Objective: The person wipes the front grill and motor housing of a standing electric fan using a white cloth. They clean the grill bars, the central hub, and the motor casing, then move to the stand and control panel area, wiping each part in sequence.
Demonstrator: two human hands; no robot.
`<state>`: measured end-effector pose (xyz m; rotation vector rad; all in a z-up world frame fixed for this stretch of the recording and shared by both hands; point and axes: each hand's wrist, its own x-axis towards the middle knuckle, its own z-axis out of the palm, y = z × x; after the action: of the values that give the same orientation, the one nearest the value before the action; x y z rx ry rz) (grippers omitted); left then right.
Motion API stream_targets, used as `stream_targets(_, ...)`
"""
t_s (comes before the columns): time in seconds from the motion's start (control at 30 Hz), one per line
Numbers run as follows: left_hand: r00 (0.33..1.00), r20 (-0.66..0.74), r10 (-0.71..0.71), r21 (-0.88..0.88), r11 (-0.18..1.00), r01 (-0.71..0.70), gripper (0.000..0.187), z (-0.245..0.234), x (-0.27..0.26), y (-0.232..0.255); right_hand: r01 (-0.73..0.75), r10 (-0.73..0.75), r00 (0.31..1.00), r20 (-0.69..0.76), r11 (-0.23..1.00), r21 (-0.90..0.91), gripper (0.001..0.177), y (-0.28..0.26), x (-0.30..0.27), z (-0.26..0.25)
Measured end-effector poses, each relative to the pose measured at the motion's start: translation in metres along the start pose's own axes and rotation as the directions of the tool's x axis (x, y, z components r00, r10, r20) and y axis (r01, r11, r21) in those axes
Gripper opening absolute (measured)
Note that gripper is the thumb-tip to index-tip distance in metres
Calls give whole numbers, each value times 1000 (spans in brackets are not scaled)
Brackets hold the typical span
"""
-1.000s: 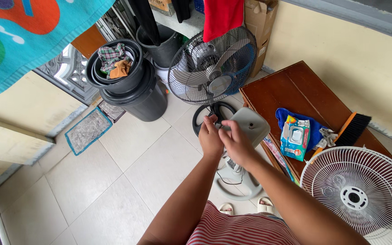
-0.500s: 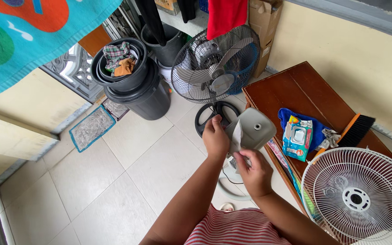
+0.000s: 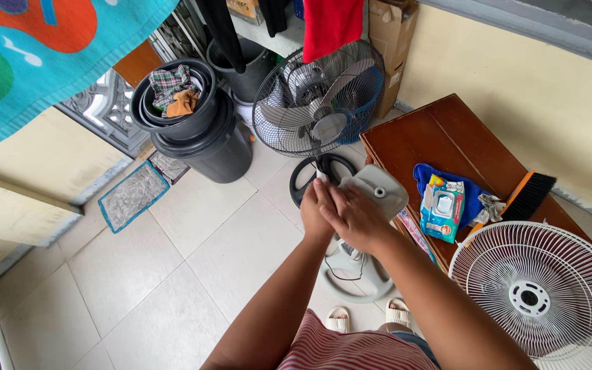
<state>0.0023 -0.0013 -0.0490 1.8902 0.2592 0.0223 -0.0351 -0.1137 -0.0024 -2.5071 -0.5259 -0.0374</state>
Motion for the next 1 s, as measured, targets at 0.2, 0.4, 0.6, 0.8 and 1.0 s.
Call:
stream_targets(0.2,997,-73,-7,-136,991,-3,42,-5,-4,9,128,-126,975,-182,992,1,66,2,-59,5)
stream_targets(0.4,992,-64,-110,-191,977,96,50,4,12,-4,-68,72,957,-280,997,23,44,45,-109,32)
stream_targets(0.6,917,357,-176,-643,666,378,68,-29,45,-41,-159,485,704,-518,819,552,34,90,-136,30)
stream_targets(0.8,958,286,23,-586,795,156,67,-29,26,-53,95,-15,968,-252,946,309,49,18,-74,9)
stream_targets(1.0,995,98,-33,116,993,21,55,-23,-1,-13,160,-133,956,-261,983,87,55,-15,-24,2)
